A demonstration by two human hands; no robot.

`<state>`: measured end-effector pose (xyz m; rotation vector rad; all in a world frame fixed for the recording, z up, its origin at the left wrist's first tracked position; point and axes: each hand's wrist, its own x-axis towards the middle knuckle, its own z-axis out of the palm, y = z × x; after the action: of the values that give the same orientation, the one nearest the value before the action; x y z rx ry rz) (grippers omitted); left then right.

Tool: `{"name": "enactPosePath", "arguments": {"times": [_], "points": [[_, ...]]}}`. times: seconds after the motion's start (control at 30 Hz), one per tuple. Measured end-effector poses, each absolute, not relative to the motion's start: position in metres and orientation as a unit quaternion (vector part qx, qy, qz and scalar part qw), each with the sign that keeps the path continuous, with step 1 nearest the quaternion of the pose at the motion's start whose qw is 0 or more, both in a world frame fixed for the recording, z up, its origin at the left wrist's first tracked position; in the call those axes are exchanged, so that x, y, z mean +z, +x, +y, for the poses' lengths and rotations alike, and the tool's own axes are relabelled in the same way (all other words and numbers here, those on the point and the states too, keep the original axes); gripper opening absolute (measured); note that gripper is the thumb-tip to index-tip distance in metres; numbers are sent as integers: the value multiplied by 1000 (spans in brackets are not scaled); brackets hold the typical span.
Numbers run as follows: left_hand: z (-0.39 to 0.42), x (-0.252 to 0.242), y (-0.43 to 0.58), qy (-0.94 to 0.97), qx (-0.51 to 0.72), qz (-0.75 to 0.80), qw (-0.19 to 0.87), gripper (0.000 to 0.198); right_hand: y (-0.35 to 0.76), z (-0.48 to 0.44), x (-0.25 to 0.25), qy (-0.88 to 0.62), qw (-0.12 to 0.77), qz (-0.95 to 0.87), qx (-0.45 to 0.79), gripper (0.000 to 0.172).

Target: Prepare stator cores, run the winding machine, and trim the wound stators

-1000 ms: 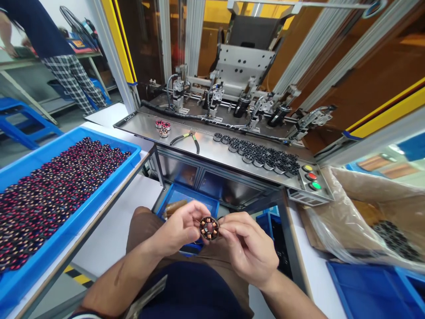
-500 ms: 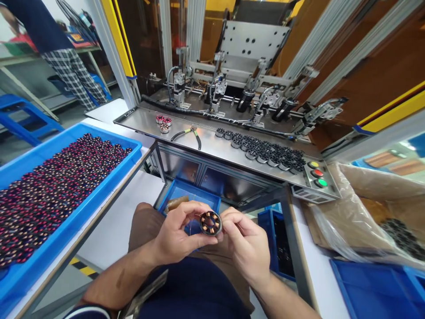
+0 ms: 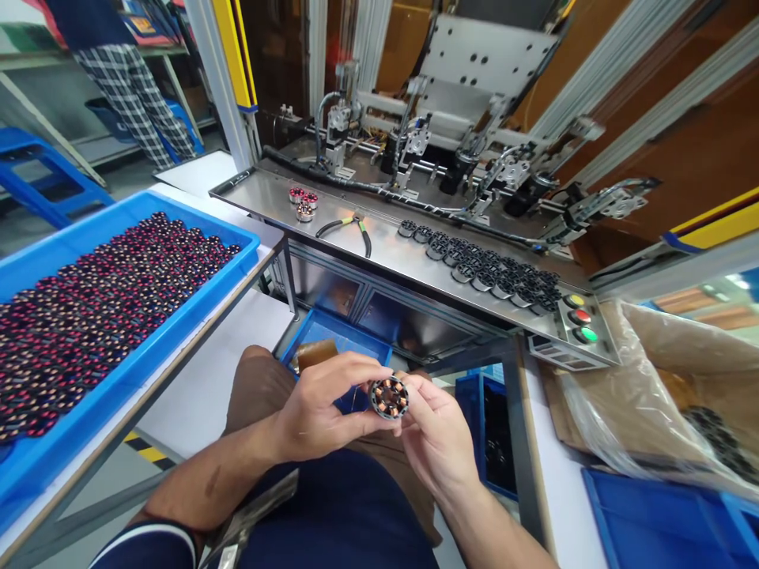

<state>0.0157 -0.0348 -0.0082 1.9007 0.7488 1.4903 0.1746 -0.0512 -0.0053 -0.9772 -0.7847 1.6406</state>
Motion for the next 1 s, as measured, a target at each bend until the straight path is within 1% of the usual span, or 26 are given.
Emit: {"name": "enactPosePath", "arguments": {"times": [0.23,0.4,0.5,0.57,0.63,0.73,0.77,0.83,0.87,0.9,0.97,1.0], "points": [[-35,-9,13,723,554,279,303,38,174,-51,-6,-404,510,-335,681,41],[-36,-10,13,729,546,277,306,34,174,-51,-5,-412,514,-347,668,40],[-38,-10,12,727,547,268,318,35,175,-51,-5,-405,530,-382,640,38],[-39,-11,11,719,549,257,340,37,177,-50,-4,-395,545,-427,604,33],[-41,-12,11,703,547,238,386,39,180,-49,0,-388,555,-496,543,27],[-42,-14,13,641,554,183,499,39,190,-47,10,-370,554,-638,386,18],[-42,-16,15,604,559,167,543,43,194,-47,13,-357,547,-682,328,16],[-41,-18,18,515,551,165,636,64,201,-47,20,-331,522,-752,229,13],[-40,-19,20,472,526,174,686,70,204,-47,23,-320,508,-777,190,14],[-39,-19,22,435,486,182,736,68,207,-47,24,-313,494,-796,157,15],[-37,-20,24,383,398,182,813,51,210,-47,26,-310,478,-815,106,15],[-36,-20,25,367,369,175,836,44,211,-47,25,-307,478,-818,92,15]]}}
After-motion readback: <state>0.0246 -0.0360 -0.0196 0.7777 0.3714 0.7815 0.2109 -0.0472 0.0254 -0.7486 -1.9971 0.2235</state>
